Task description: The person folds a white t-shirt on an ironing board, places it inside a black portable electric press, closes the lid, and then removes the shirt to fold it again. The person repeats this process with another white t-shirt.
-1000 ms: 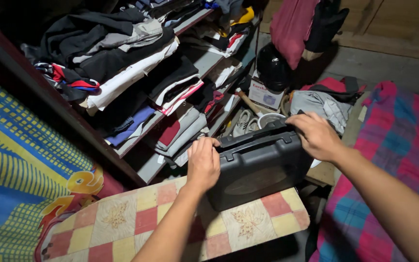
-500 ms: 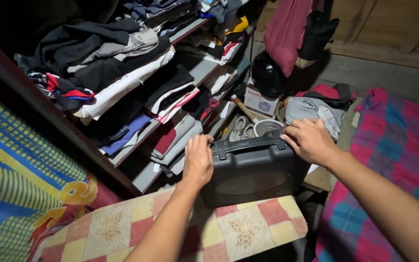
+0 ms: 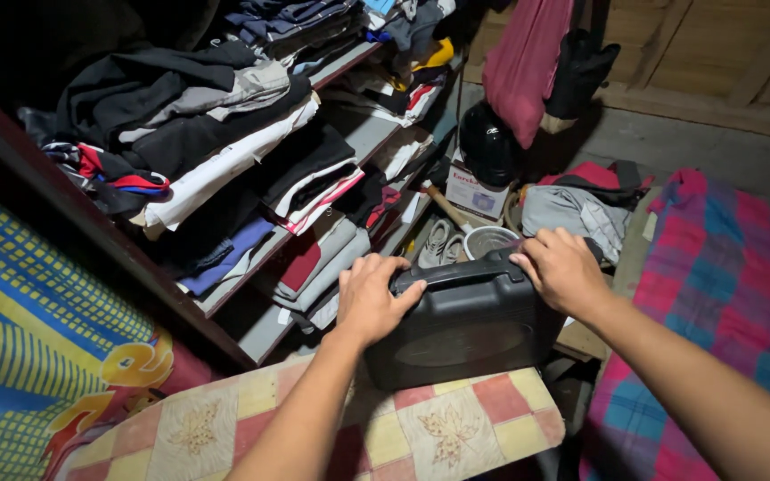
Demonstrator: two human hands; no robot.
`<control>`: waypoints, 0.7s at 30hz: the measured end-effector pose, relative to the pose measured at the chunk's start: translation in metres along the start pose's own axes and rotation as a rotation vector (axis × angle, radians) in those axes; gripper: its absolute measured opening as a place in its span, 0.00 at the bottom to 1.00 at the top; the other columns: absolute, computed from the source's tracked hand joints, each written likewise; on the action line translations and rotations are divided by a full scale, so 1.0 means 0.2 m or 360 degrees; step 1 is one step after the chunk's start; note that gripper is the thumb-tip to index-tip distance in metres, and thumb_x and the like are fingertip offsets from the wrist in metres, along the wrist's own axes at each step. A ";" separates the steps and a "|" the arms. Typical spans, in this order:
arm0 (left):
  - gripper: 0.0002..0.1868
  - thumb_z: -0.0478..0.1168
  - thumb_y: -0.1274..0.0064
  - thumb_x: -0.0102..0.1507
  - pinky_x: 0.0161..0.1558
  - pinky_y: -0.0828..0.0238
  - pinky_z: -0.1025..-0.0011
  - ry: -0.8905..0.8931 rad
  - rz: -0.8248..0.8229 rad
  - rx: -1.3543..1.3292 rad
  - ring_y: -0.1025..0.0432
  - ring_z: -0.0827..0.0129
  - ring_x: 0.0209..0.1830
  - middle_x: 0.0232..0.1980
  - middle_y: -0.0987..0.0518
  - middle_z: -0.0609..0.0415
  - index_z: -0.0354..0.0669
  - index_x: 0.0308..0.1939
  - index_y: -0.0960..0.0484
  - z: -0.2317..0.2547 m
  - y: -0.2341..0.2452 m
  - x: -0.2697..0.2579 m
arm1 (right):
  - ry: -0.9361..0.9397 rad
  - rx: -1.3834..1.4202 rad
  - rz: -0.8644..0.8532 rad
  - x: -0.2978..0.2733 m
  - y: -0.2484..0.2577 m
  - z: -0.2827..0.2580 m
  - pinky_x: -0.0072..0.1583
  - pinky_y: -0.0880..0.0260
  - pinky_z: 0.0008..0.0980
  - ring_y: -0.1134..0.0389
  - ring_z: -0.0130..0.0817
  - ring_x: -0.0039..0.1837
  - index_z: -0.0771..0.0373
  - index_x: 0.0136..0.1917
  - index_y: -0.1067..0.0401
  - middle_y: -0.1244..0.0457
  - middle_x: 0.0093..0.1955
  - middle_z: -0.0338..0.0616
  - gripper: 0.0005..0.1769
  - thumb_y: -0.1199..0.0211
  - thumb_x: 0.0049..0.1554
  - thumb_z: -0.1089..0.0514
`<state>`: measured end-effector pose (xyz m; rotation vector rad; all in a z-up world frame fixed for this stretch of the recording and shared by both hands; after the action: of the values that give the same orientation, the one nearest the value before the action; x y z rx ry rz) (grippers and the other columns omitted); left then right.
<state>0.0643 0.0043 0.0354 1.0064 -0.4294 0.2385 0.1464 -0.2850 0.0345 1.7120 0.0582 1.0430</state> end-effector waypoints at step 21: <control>0.17 0.57 0.39 0.58 0.55 0.45 0.56 0.0053 -0.0251 0.0051 0.33 0.56 0.54 0.47 0.24 0.52 0.54 0.44 0.16 0.05 0.00 0.06 | -0.0180 0.0608 -0.0046 -0.08 -0.01 0.04 0.66 0.37 0.45 0.36 0.55 0.66 0.67 0.65 0.33 0.36 0.62 0.56 0.23 0.38 0.59 0.56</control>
<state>0.0731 -0.0048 0.0456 1.0610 -0.3150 0.1208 0.1434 -0.2979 0.0235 2.1052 0.2208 0.9546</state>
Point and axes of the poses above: each hand's wrist, its own x-axis towards the middle knuckle, its own y-axis out of the back of the hand, z = x × y, the point moved 3 cm from there along x, towards the middle knuckle
